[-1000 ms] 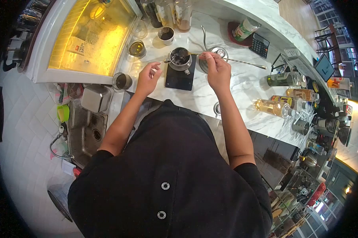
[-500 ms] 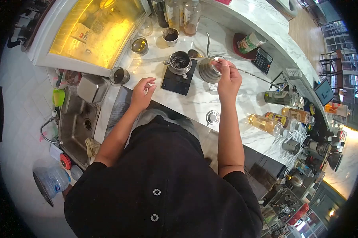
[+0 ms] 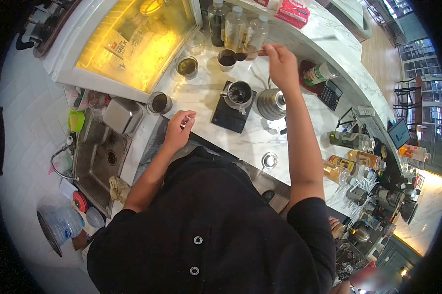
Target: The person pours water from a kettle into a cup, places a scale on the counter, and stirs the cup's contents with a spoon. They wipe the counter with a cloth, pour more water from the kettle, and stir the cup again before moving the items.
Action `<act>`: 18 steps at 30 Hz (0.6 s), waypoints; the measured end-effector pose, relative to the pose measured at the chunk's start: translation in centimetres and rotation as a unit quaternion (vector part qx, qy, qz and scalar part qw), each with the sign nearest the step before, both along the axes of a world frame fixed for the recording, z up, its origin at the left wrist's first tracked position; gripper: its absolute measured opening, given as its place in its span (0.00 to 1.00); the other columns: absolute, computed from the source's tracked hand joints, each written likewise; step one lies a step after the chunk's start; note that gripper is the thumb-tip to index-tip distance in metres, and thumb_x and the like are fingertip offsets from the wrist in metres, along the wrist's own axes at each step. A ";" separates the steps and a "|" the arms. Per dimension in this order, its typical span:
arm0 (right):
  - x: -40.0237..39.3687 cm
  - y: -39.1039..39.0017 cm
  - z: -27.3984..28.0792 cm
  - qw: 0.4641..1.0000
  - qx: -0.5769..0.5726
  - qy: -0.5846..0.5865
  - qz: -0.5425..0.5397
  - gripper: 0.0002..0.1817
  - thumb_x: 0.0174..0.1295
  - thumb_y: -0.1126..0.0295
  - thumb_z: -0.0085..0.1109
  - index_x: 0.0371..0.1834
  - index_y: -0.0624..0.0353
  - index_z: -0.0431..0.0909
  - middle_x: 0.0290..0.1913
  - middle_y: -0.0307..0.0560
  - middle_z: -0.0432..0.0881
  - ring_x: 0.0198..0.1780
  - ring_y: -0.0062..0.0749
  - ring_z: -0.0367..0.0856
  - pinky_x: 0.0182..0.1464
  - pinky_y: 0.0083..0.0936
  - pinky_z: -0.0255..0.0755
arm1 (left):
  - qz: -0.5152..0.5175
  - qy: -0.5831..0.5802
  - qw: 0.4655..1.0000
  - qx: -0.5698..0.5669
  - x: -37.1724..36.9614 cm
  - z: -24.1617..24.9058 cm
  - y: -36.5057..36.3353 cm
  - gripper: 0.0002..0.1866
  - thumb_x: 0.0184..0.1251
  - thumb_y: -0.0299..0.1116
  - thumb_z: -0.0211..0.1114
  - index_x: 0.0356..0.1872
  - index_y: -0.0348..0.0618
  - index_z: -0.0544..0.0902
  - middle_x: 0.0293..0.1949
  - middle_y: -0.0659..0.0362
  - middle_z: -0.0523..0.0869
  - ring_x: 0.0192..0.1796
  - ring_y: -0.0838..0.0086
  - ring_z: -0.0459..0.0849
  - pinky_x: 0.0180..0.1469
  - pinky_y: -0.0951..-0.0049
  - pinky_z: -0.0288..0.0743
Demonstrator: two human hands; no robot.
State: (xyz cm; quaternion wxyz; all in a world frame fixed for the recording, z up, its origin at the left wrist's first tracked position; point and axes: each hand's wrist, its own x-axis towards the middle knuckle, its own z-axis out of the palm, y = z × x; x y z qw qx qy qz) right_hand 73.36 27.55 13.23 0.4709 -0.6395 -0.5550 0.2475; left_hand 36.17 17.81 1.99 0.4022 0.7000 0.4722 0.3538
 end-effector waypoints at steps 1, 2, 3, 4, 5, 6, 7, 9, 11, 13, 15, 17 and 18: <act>-0.9 1.7 -0.5 1.000 0.001 0.000 -0.004 0.18 0.82 0.63 0.54 0.49 0.68 0.87 0.43 0.52 0.95 0.47 0.36 0.93 0.55 0.32 0.81 | -0.004 0.000 1.000 0.001 -0.6 0.3 0.3 0.12 0.75 0.29 0.68 0.56 0.43 0.87 0.45 0.56 0.89 0.39 0.69 0.86 0.44 0.69 0.80; -1.8 3.3 -1.4 0.999 -0.012 -0.036 0.005 0.18 0.80 0.62 0.56 0.48 0.68 0.87 0.42 0.54 0.94 0.46 0.39 0.93 0.54 0.34 0.81 | -0.009 -0.003 1.000 -0.008 -0.9 0.8 0.5 0.12 0.75 0.29 0.68 0.55 0.42 0.88 0.45 0.55 0.89 0.40 0.69 0.86 0.42 0.69 0.81; -2.3 4.7 -2.1 0.997 -0.025 -0.074 0.011 0.18 0.79 0.61 0.57 0.47 0.68 0.88 0.40 0.55 0.94 0.44 0.43 0.93 0.52 0.36 0.81 | -0.017 -0.008 1.000 -0.016 -0.9 1.2 1.0 0.11 0.75 0.29 0.68 0.55 0.41 0.88 0.45 0.55 0.89 0.40 0.69 0.86 0.41 0.69 0.81; -2.6 6.1 -2.8 0.996 -0.049 -0.078 0.012 0.19 0.78 0.60 0.58 0.46 0.68 0.88 0.39 0.56 0.94 0.43 0.45 0.93 0.51 0.37 0.82 | -0.020 -0.009 0.999 -0.031 -1.1 1.4 1.3 0.11 0.75 0.29 0.68 0.54 0.40 0.88 0.44 0.55 0.90 0.41 0.70 0.87 0.39 0.70 0.82; -3.2 7.3 -3.4 0.994 -0.075 -0.081 0.016 0.19 0.77 0.59 0.59 0.46 0.67 0.88 0.38 0.57 0.93 0.42 0.48 0.93 0.50 0.38 0.82 | -0.029 -0.014 0.999 -0.029 -1.2 1.5 1.7 0.11 0.75 0.29 0.68 0.54 0.40 0.88 0.44 0.55 0.90 0.41 0.70 0.87 0.39 0.70 0.82; -3.7 8.1 -4.1 0.994 -0.089 -0.067 0.006 0.18 0.76 0.60 0.59 0.44 0.67 0.88 0.36 0.57 0.93 0.41 0.50 0.93 0.49 0.41 0.83 | -0.039 -0.021 0.998 -0.042 -1.5 1.6 2.0 0.11 0.75 0.29 0.68 0.54 0.40 0.88 0.44 0.55 0.90 0.42 0.71 0.87 0.39 0.70 0.82; -3.7 8.6 -4.7 0.994 -0.089 -0.069 0.001 0.18 0.76 0.60 0.59 0.44 0.67 0.88 0.36 0.57 0.93 0.41 0.50 0.93 0.49 0.41 0.83 | -0.048 -0.026 0.997 -0.055 -2.0 1.7 2.3 0.11 0.75 0.29 0.67 0.54 0.40 0.88 0.44 0.56 0.90 0.42 0.71 0.87 0.39 0.70 0.82; -4.0 9.5 -6.3 0.988 -0.130 -0.088 0.010 0.18 0.75 0.61 0.58 0.40 0.66 0.89 0.35 0.56 0.92 0.41 0.51 0.93 0.49 0.42 0.82 | -0.058 -0.021 0.994 -0.092 -2.7 2.1 3.1 0.12 0.75 0.29 0.67 0.55 0.40 0.88 0.45 0.55 0.90 0.43 0.70 0.88 0.43 0.70 0.82; -4.0 10.0 -8.0 0.984 -0.152 -0.095 0.009 0.18 0.75 0.61 0.58 0.39 0.65 0.89 0.34 0.56 0.92 0.41 0.52 0.93 0.49 0.43 0.82 | -0.078 -0.029 0.994 -0.075 -3.2 2.3 3.9 0.12 0.76 0.30 0.67 0.56 0.41 0.88 0.45 0.55 0.91 0.44 0.69 0.88 0.49 0.68 0.81; -3.8 10.5 -9.5 0.981 -0.166 -0.099 0.031 0.17 0.74 0.61 0.59 0.37 0.64 0.89 0.33 0.56 0.92 0.41 0.53 0.92 0.49 0.44 0.82 | -0.079 -0.033 0.991 -0.107 -3.4 2.5 4.6 0.13 0.76 0.31 0.68 0.56 0.40 0.87 0.46 0.54 0.91 0.45 0.68 0.88 0.53 0.67 0.81; -4.2 10.7 -10.4 0.980 -0.173 -0.095 0.008 0.17 0.74 0.61 0.59 0.37 0.64 0.89 0.33 0.56 0.92 0.40 0.53 0.92 0.49 0.44 0.82 | -0.095 -0.040 0.988 -0.117 -3.4 2.5 5.2 0.13 0.76 0.31 0.68 0.56 0.39 0.87 0.46 0.54 0.91 0.45 0.68 0.88 0.52 0.68 0.81; -4.4 10.7 -11.0 0.980 -0.180 -0.089 -0.014 0.17 0.73 0.61 0.60 0.37 0.64 0.89 0.32 0.56 0.91 0.40 0.53 0.92 0.48 0.45 0.82 | -0.112 -0.023 0.986 -0.122 -3.4 2.7 5.7 0.14 0.77 0.29 0.67 0.58 0.38 0.86 0.47 0.56 0.92 0.47 0.72 0.88 0.54 0.69 0.81; -4.5 10.7 -11.2 0.980 -0.177 -0.091 -0.027 0.17 0.73 0.61 0.60 0.35 0.64 0.89 0.32 0.56 0.91 0.39 0.54 0.92 0.48 0.46 0.82 | -0.115 -0.031 0.985 -0.122 -3.1 2.8 6.0 0.13 0.76 0.29 0.67 0.57 0.38 0.86 0.47 0.55 0.91 0.46 0.70 0.88 0.53 0.69 0.81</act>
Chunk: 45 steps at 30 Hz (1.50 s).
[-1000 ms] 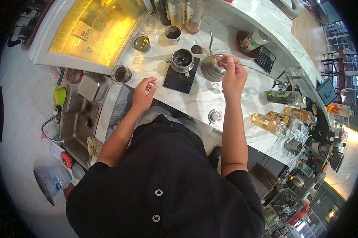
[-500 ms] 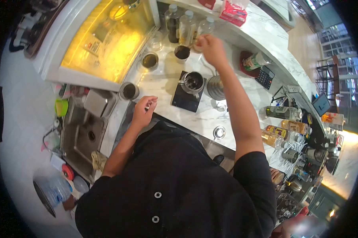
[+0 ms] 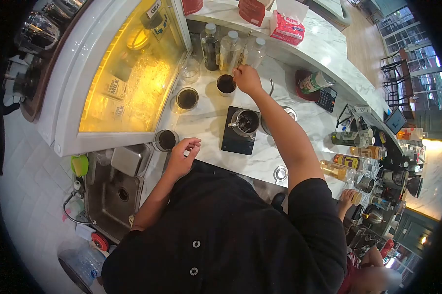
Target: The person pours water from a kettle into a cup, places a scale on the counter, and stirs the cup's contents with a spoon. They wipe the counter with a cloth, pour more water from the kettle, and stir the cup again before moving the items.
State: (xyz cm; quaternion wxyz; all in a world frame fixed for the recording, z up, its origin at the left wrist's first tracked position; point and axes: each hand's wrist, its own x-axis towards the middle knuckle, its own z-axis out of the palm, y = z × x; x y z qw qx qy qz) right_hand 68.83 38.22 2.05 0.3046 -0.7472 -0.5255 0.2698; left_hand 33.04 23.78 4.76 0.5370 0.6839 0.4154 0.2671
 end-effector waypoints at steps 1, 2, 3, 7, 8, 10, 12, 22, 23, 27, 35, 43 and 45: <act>-0.1 0.1 -0.1 1.000 0.004 -0.004 -0.012 0.17 0.73 0.61 0.61 0.34 0.65 0.88 0.31 0.56 0.91 0.39 0.54 0.92 0.47 0.47 0.82 | -0.002 -0.008 1.000 -0.001 0.2 0.1 0.2 0.13 0.76 0.29 0.68 0.56 0.38 0.87 0.47 0.54 0.91 0.45 0.69 0.88 0.52 0.68 0.81; 0.0 0.2 -0.5 1.000 0.006 -0.002 -0.015 0.17 0.73 0.61 0.61 0.34 0.65 0.88 0.31 0.56 0.91 0.39 0.54 0.92 0.47 0.47 0.82 | -0.005 -0.007 1.000 0.001 0.2 0.2 0.4 0.13 0.76 0.29 0.68 0.56 0.38 0.87 0.47 0.54 0.91 0.45 0.69 0.88 0.52 0.68 0.81; 0.0 0.4 -0.9 1.000 0.011 -0.023 -0.017 0.18 0.74 0.60 0.60 0.34 0.64 0.88 0.30 0.54 0.91 0.36 0.50 0.91 0.45 0.43 0.82 | -0.003 -0.011 1.000 0.001 0.3 0.3 0.5 0.13 0.76 0.29 0.68 0.56 0.39 0.87 0.47 0.55 0.91 0.45 0.69 0.88 0.52 0.68 0.81; 0.0 1.1 -1.9 0.997 0.020 -0.056 -0.047 0.20 0.73 0.57 0.60 0.32 0.64 0.88 0.28 0.54 0.90 0.34 0.50 0.91 0.44 0.43 0.81 | 0.009 -0.018 1.000 -0.017 0.3 0.0 1.1 0.13 0.76 0.29 0.68 0.57 0.39 0.87 0.46 0.56 0.91 0.46 0.72 0.88 0.52 0.70 0.80; 0.1 1.1 -2.2 0.997 0.020 -0.054 -0.050 0.20 0.73 0.57 0.60 0.32 0.64 0.88 0.28 0.54 0.90 0.34 0.50 0.91 0.44 0.43 0.81 | 0.006 -0.017 1.000 -0.017 0.3 0.0 1.1 0.13 0.76 0.29 0.68 0.57 0.39 0.87 0.46 0.56 0.91 0.46 0.72 0.88 0.52 0.70 0.80; 0.1 1.2 -2.6 0.996 0.026 -0.061 -0.063 0.21 0.73 0.56 0.60 0.34 0.63 0.89 0.28 0.53 0.90 0.35 0.50 0.91 0.44 0.43 0.81 | 0.010 -0.017 0.999 -0.034 0.2 -0.1 0.9 0.13 0.77 0.30 0.68 0.58 0.39 0.87 0.46 0.57 0.92 0.46 0.73 0.87 0.53 0.71 0.80; 0.2 1.1 -2.4 0.996 0.020 -0.063 -0.056 0.21 0.73 0.55 0.61 0.34 0.63 0.90 0.29 0.54 0.90 0.35 0.50 0.91 0.44 0.43 0.81 | 0.001 -0.017 0.999 -0.034 0.1 -0.4 0.9 0.14 0.78 0.30 0.67 0.59 0.38 0.86 0.47 0.56 0.92 0.47 0.73 0.88 0.54 0.70 0.80; 1.9 -9.7 7.2 0.980 -0.007 0.166 -0.108 0.23 0.75 0.54 0.64 0.55 0.65 0.88 0.38 0.49 0.92 0.38 0.31 0.89 0.43 0.30 0.80 | 0.000 -0.022 0.999 -0.047 1.5 -1.3 0.7 0.15 0.76 0.31 0.69 0.59 0.41 0.87 0.45 0.59 0.91 0.45 0.75 0.87 0.52 0.71 0.79; 1.7 -11.9 7.4 0.980 -0.009 0.165 -0.109 0.23 0.75 0.54 0.64 0.55 0.65 0.88 0.38 0.49 0.92 0.38 0.31 0.89 0.43 0.30 0.80 | -0.005 -0.022 0.999 -0.047 1.9 -1.4 0.7 0.15 0.76 0.32 0.69 0.59 0.41 0.87 0.45 0.59 0.91 0.45 0.74 0.86 0.52 0.71 0.79; 0.5 -20.0 4.9 0.941 0.053 0.252 -0.221 0.19 0.79 0.59 0.63 0.53 0.68 0.86 0.36 0.43 0.90 0.36 0.21 0.82 0.40 0.21 0.74 | -0.047 0.005 0.999 -0.026 4.1 -0.6 1.3 0.20 0.78 0.32 0.68 0.67 0.41 0.81 0.46 0.59 0.90 0.48 0.74 0.86 0.55 0.70 0.79; -3.7 -26.5 -2.0 0.931 -0.025 0.308 -0.195 0.17 0.80 0.61 0.60 0.60 0.65 0.83 0.36 0.46 0.89 0.35 0.23 0.83 0.41 0.23 0.77 | -0.077 0.024 0.993 0.081 10.4 0.2 3.7 0.22 0.75 0.39 0.71 0.66 0.45 0.82 0.39 0.56 0.88 0.38 0.66 0.87 0.45 0.64 0.82; -4.1 -26.0 -2.0 0.939 -0.044 0.316 -0.128 0.17 0.80 0.64 0.60 0.62 0.65 0.81 0.36 0.47 0.90 0.34 0.23 0.83 0.40 0.24 0.76 | -0.048 0.062 0.995 0.061 10.1 0.4 1.8 0.23 0.75 0.36 0.72 0.67 0.43 0.80 0.39 0.58 0.87 0.40 0.70 0.85 0.46 0.68 0.80; -4.0 -26.4 -1.6 0.941 -0.039 0.314 -0.123 0.17 0.79 0.64 0.60 0.62 0.65 0.81 0.35 0.46 0.90 0.34 0.23 0.83 0.40 0.25 0.76 | -0.029 0.051 0.997 0.055 8.7 0.0 0.4 0.23 0.75 0.36 0.72 0.67 0.43 0.80 0.40 0.58 0.88 0.41 0.71 0.85 0.46 0.68 0.80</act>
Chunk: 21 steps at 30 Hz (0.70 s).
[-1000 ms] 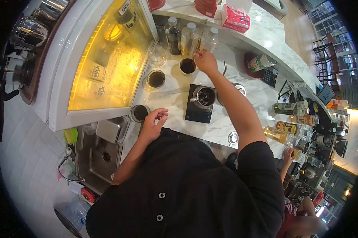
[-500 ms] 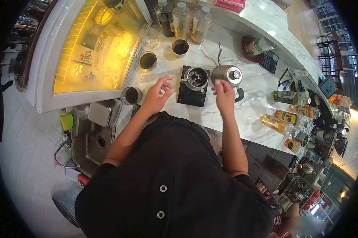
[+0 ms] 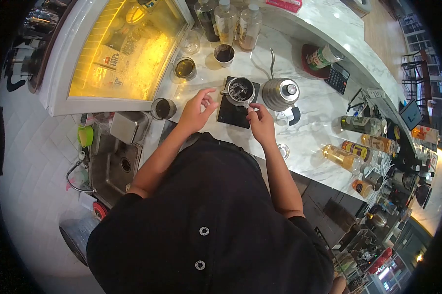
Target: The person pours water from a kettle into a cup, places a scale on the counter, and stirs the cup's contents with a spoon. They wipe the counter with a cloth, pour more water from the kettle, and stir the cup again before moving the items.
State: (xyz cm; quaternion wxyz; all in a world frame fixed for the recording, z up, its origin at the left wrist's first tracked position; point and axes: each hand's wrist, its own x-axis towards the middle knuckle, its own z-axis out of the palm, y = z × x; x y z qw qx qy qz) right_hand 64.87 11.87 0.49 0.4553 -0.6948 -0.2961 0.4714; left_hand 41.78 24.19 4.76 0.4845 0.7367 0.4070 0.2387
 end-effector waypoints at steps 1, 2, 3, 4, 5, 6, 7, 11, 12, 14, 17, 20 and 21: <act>0.0 -0.4 0.4 0.999 0.011 -0.033 -0.002 0.17 0.79 0.63 0.61 0.62 0.64 0.82 0.35 0.46 0.90 0.34 0.23 0.83 0.41 0.25 0.76 | 0.016 -0.012 1.000 -0.008 -0.8 -0.1 -0.7 0.24 0.75 0.35 0.72 0.68 0.43 0.80 0.41 0.59 0.88 0.42 0.71 0.85 0.46 0.68 0.80; 0.0 -0.8 0.9 0.998 0.021 -0.066 -0.003 0.17 0.79 0.63 0.61 0.62 0.64 0.82 0.35 0.47 0.90 0.34 0.23 0.83 0.41 0.25 0.76 | 0.022 -0.012 1.000 -0.006 -1.5 0.0 -1.5 0.24 0.75 0.35 0.72 0.68 0.43 0.80 0.41 0.59 0.88 0.42 0.71 0.85 0.46 0.68 0.80; 0.0 -1.3 1.4 0.996 0.016 -0.090 -0.005 0.17 0.78 0.64 0.62 0.61 0.64 0.82 0.35 0.46 0.89 0.34 0.24 0.83 0.42 0.25 0.76 | 0.027 0.003 1.000 -0.011 -2.3 0.2 -2.4 0.23 0.75 0.35 0.71 0.67 0.43 0.80 0.41 0.59 0.88 0.43 0.72 0.85 0.47 0.68 0.80; 0.1 -1.8 1.8 0.996 0.017 -0.089 0.004 0.17 0.78 0.64 0.62 0.61 0.64 0.82 0.35 0.46 0.89 0.34 0.24 0.83 0.42 0.25 0.76 | 0.032 0.019 0.999 -0.016 -3.0 0.2 -3.2 0.22 0.76 0.34 0.71 0.67 0.43 0.81 0.42 0.59 0.88 0.43 0.72 0.84 0.48 0.69 0.80; 0.0 -2.3 2.1 0.993 0.037 -0.111 -0.015 0.16 0.78 0.65 0.63 0.61 0.64 0.82 0.34 0.45 0.88 0.34 0.24 0.83 0.42 0.25 0.76 | 0.042 0.020 0.999 -0.016 -3.8 0.2 -4.1 0.22 0.76 0.34 0.71 0.67 0.43 0.81 0.42 0.59 0.88 0.43 0.72 0.84 0.48 0.69 0.80; -0.2 -2.8 2.7 0.989 0.056 -0.132 -0.033 0.16 0.78 0.65 0.63 0.61 0.64 0.82 0.34 0.44 0.87 0.34 0.24 0.83 0.42 0.26 0.76 | 0.049 0.018 0.998 -0.031 -4.5 0.0 -4.9 0.21 0.76 0.34 0.71 0.66 0.42 0.82 0.42 0.60 0.88 0.43 0.73 0.85 0.48 0.69 0.79; -0.5 -3.2 3.5 0.984 0.077 -0.152 -0.049 0.14 0.77 0.67 0.64 0.58 0.64 0.83 0.33 0.43 0.86 0.36 0.25 0.83 0.43 0.27 0.76 | 0.056 0.015 0.997 -0.046 -5.2 0.0 -5.8 0.19 0.76 0.33 0.70 0.65 0.42 0.83 0.42 0.60 0.88 0.43 0.73 0.85 0.48 0.70 0.79; -2.2 -4.4 5.4 0.976 0.130 -0.176 -0.003 0.10 0.76 0.70 0.65 0.53 0.65 0.85 0.36 0.44 0.87 0.40 0.27 0.83 0.48 0.27 0.77 | 0.120 0.004 0.990 -0.069 -8.2 -0.4 -9.7 0.17 0.74 0.30 0.72 0.60 0.39 0.85 0.40 0.57 0.89 0.41 0.72 0.86 0.49 0.70 0.81; -2.7 -4.5 5.6 0.975 0.139 -0.170 0.030 0.10 0.75 0.71 0.65 0.53 0.65 0.85 0.37 0.46 0.88 0.41 0.29 0.86 0.49 0.28 0.78 | 0.132 0.005 0.989 -0.070 -9.1 -0.8 -10.7 0.17 0.74 0.30 0.72 0.60 0.39 0.85 0.40 0.57 0.89 0.41 0.72 0.86 0.49 0.70 0.81; -4.0 -4.2 6.5 0.967 0.159 -0.177 0.091 0.09 0.74 0.72 0.66 0.53 0.64 0.85 0.38 0.48 0.88 0.42 0.31 0.88 0.51 0.28 0.79 | 0.185 0.027 0.981 -0.046 -11.0 -2.0 -12.4 0.16 0.74 0.31 0.71 0.59 0.39 0.86 0.40 0.57 0.89 0.41 0.72 0.86 0.48 0.70 0.81; -6.2 -2.5 6.3 0.964 0.170 -0.139 0.147 0.11 0.73 0.72 0.67 0.55 0.62 0.84 0.39 0.49 0.88 0.43 0.35 0.90 0.51 0.30 0.81 | 0.254 0.043 0.966 -0.034 -14.0 -3.8 -13.6 0.15 0.74 0.31 0.72 0.58 0.40 0.86 0.41 0.58 0.90 0.42 0.72 0.87 0.49 0.69 0.81; -8.5 0.2 5.8 0.957 0.176 -0.108 0.206 0.16 0.72 0.69 0.69 0.59 0.61 0.83 0.41 0.50 0.88 0.43 0.37 0.89 0.51 0.33 0.81 | 0.304 0.039 0.952 -0.024 -17.1 -5.3 -12.5 0.15 0.74 0.32 0.71 0.59 0.41 0.86 0.41 0.58 0.90 0.43 0.73 0.86 0.49 0.70 0.81; -9.2 1.2 5.4 0.953 0.165 -0.107 0.230 0.17 0.72 0.68 0.69 0.60 0.61 0.82 0.42 0.49 0.88 0.43 0.37 0.89 0.51 0.33 0.81 | 0.329 0.045 0.943 -0.029 -17.6 -5.3 -11.8 0.15 0.75 0.32 0.71 0.59 0.41 0.86 0.42 0.58 0.90 0.42 0.73 0.86 0.49 0.70 0.81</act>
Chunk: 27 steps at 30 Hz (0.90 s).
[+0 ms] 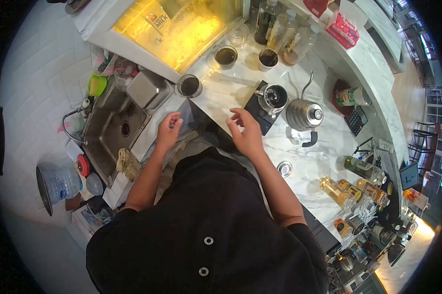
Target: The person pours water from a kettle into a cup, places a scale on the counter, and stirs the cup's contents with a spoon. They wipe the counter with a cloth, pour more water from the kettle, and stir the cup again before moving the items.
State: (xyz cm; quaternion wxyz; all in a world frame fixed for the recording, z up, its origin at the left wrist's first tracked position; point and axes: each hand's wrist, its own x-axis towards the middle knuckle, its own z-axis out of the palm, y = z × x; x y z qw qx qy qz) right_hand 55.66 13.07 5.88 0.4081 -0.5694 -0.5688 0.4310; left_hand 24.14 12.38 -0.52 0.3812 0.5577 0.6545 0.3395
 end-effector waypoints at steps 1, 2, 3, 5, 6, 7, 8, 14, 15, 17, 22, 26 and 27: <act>-0.7 1.0 -0.3 1.000 -0.013 -0.007 0.023 0.18 0.72 0.66 0.70 0.61 0.61 0.82 0.43 0.48 0.88 0.43 0.37 0.89 0.51 0.34 0.81 | 0.026 0.005 1.000 -0.005 -0.5 0.0 0.8 0.15 0.75 0.32 0.70 0.59 0.41 0.86 0.42 0.58 0.90 0.42 0.73 0.86 0.49 0.70 0.81; -1.6 1.9 -0.4 0.999 -0.024 -0.024 0.035 0.23 0.70 0.63 0.72 0.63 0.60 0.81 0.47 0.50 0.87 0.46 0.41 0.88 0.53 0.37 0.81 | 0.030 0.009 1.000 0.002 -1.2 -0.2 1.5 0.15 0.75 0.31 0.70 0.59 0.42 0.86 0.42 0.58 0.90 0.42 0.74 0.86 0.48 0.70 0.81; -2.4 3.0 -0.8 0.999 -0.019 -0.027 0.035 0.23 0.70 0.63 0.72 0.63 0.60 0.81 0.47 0.50 0.87 0.46 0.41 0.88 0.53 0.37 0.81 | 0.030 0.006 1.000 0.007 -1.6 -0.2 2.2 0.15 0.75 0.31 0.70 0.59 0.42 0.86 0.42 0.58 0.90 0.42 0.74 0.86 0.48 0.70 0.81; -4.5 4.8 -1.5 0.995 0.020 -0.086 0.056 0.26 0.68 0.61 0.74 0.66 0.58 0.80 0.52 0.53 0.86 0.50 0.45 0.88 0.55 0.39 0.80 | 0.030 0.003 0.999 -0.016 -2.6 -0.4 3.3 0.17 0.79 0.31 0.67 0.64 0.44 0.84 0.47 0.63 0.87 0.46 0.79 0.83 0.48 0.75 0.77; -5.4 5.8 -1.4 0.994 -0.011 -0.083 0.071 0.32 0.64 0.60 0.77 0.69 0.57 0.77 0.61 0.57 0.83 0.59 0.51 0.84 0.62 0.42 0.78 | 0.026 0.000 1.000 -0.017 -2.9 -0.5 3.9 0.17 0.79 0.31 0.67 0.64 0.44 0.84 0.47 0.63 0.87 0.46 0.79 0.83 0.48 0.75 0.77; -6.4 7.1 -2.1 0.994 -0.013 -0.086 0.066 0.32 0.64 0.60 0.77 0.69 0.57 0.77 0.61 0.57 0.83 0.59 0.51 0.84 0.62 0.42 0.78 | 0.014 -0.009 1.000 -0.023 -3.0 -0.7 4.5 0.17 0.79 0.31 0.66 0.65 0.44 0.83 0.48 0.62 0.87 0.46 0.79 0.83 0.48 0.75 0.77; -7.4 8.2 -3.2 0.990 0.039 -0.110 0.077 0.35 0.62 0.60 0.79 0.71 0.57 0.75 0.64 0.58 0.81 0.63 0.53 0.82 0.65 0.43 0.77 | 0.000 -0.019 0.999 -0.031 -3.1 -0.9 4.8 0.18 0.80 0.31 0.65 0.67 0.45 0.82 0.49 0.62 0.87 0.46 0.79 0.83 0.48 0.75 0.77; -12.4 11.8 -3.9 0.970 0.076 -0.196 0.125 0.51 0.52 0.60 0.85 0.80 0.54 0.67 0.75 0.57 0.74 0.74 0.57 0.73 0.73 0.45 0.73 | -0.059 -0.013 0.998 -0.031 -4.2 -2.1 6.8 0.17 0.81 0.29 0.61 0.67 0.44 0.81 0.51 0.56 0.89 0.46 0.72 0.87 0.49 0.69 0.81; -12.9 12.2 -4.4 0.970 0.073 -0.199 0.118 0.51 0.52 0.60 0.85 0.80 0.54 0.67 0.75 0.57 0.74 0.74 0.57 0.73 0.73 0.45 0.73 | -0.067 -0.015 0.997 -0.032 -4.5 -2.6 7.2 0.17 0.81 0.29 0.61 0.67 0.44 0.81 0.51 0.56 0.89 0.46 0.72 0.87 0.49 0.69 0.81; -13.8 12.6 -4.9 0.958 0.085 -0.235 0.142 0.52 0.49 0.60 0.86 0.80 0.54 0.68 0.74 0.55 0.74 0.74 0.56 0.73 0.75 0.44 0.71 | -0.103 -0.033 0.993 -0.048 -5.1 -3.2 7.5 0.17 0.83 0.26 0.57 0.68 0.42 0.80 0.53 0.57 0.88 0.48 0.73 0.84 0.54 0.70 0.79; -14.7 12.6 -4.7 0.956 0.072 -0.256 0.127 0.52 0.47 0.64 0.85 0.79 0.52 0.69 0.72 0.54 0.75 0.70 0.55 0.76 0.72 0.44 0.74 | -0.133 -0.050 0.989 -0.045 -6.1 -4.2 8.2 0.19 0.82 0.22 0.54 0.68 0.42 0.79 0.54 0.53 0.87 0.50 0.71 0.85 0.57 0.68 0.80; -14.6 12.6 -5.1 0.956 0.121 -0.251 0.097 0.51 0.45 0.64 0.83 0.78 0.52 0.70 0.64 0.51 0.78 0.63 0.53 0.79 0.62 0.46 0.78 | -0.145 -0.055 0.986 -0.057 -6.0 -3.8 8.9 0.19 0.81 0.21 0.53 0.68 0.41 0.79 0.54 0.53 0.87 0.51 0.69 0.86 0.59 0.68 0.81; -14.4 12.6 -5.0 0.955 0.122 -0.251 0.097 0.51 0.45 0.64 0.83 0.78 0.52 0.70 0.64 0.51 0.78 0.63 0.53 0.79 0.62 0.46 0.78 | -0.147 -0.049 0.986 -0.067 -5.8 -3.5 8.9 0.19 0.81 0.21 0.53 0.68 0.40 0.79 0.54 0.53 0.87 0.51 0.69 0.86 0.59 0.68 0.81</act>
